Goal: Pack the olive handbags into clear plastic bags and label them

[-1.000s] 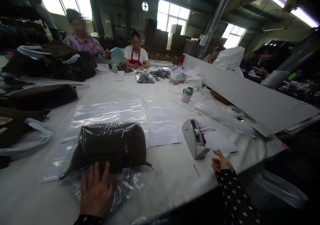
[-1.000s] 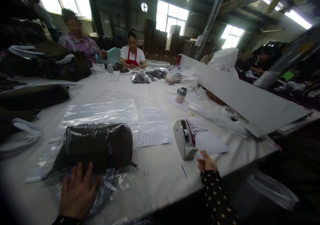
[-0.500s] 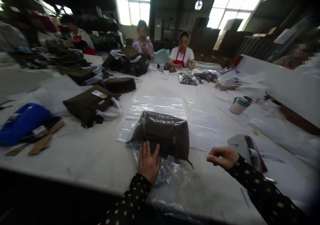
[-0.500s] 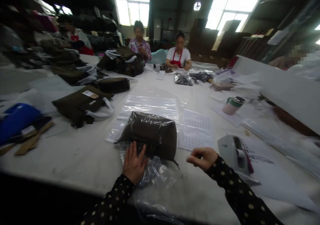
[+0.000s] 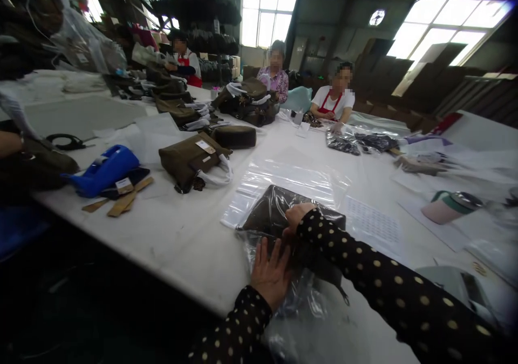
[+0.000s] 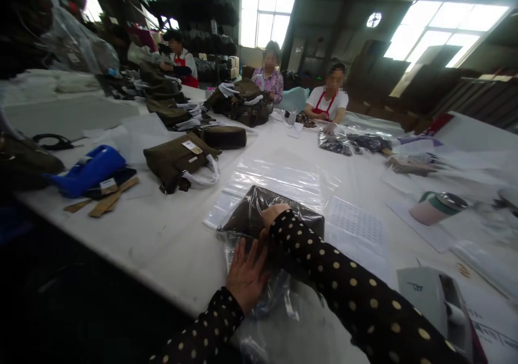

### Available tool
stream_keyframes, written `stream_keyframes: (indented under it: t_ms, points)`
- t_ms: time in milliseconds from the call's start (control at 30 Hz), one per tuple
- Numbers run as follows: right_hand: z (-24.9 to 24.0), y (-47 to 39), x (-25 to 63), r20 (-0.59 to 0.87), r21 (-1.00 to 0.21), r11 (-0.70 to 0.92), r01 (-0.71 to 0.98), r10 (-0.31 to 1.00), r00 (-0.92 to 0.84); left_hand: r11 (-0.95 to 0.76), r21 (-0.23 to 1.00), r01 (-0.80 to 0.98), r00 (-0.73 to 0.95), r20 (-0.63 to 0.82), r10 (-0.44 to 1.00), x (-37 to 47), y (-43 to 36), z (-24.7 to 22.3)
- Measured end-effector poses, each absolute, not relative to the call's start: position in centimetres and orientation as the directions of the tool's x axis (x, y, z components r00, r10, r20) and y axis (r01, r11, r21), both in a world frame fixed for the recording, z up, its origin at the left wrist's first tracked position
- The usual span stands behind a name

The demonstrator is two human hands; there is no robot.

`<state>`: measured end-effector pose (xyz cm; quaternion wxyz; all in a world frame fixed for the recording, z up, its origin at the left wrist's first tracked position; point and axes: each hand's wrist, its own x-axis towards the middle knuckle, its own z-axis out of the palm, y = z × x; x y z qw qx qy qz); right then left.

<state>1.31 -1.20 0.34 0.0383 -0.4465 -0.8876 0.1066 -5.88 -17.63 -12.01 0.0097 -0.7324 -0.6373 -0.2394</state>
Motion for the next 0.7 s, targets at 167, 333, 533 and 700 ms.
stream_keyframes:
  t_ms: [167, 333, 533, 700]
  points:
    - [2.4, -2.4, 13.8, 0.167, 0.135, 0.639, 0.757, 0.738, -0.653, -0.258, 0.286, 0.923, 0.161, 0.323, 0.933, -6.7, -15.4, -11.5]
    - [-5.4, -13.7, 22.8, 0.295, 0.308, 0.867, 0.391, 0.303, -0.906, -0.324, 0.362, 0.874, 0.175, 0.389, 0.905, -9.5, -12.4, -9.9]
    - [-11.5, -17.9, 20.2, 0.523, -0.021, 0.887, 0.461, 0.403, -0.751, -0.656, 0.403, 0.638, 0.461, 0.484, 0.744, -11.0, -21.4, -10.2]
    - [-10.4, -15.7, 19.2, 0.389, -0.505, 0.589, 0.63, 0.808, -0.444, -0.484, 0.533, 0.694, 0.31, 0.385, 0.869, -9.6, -25.4, -12.8]
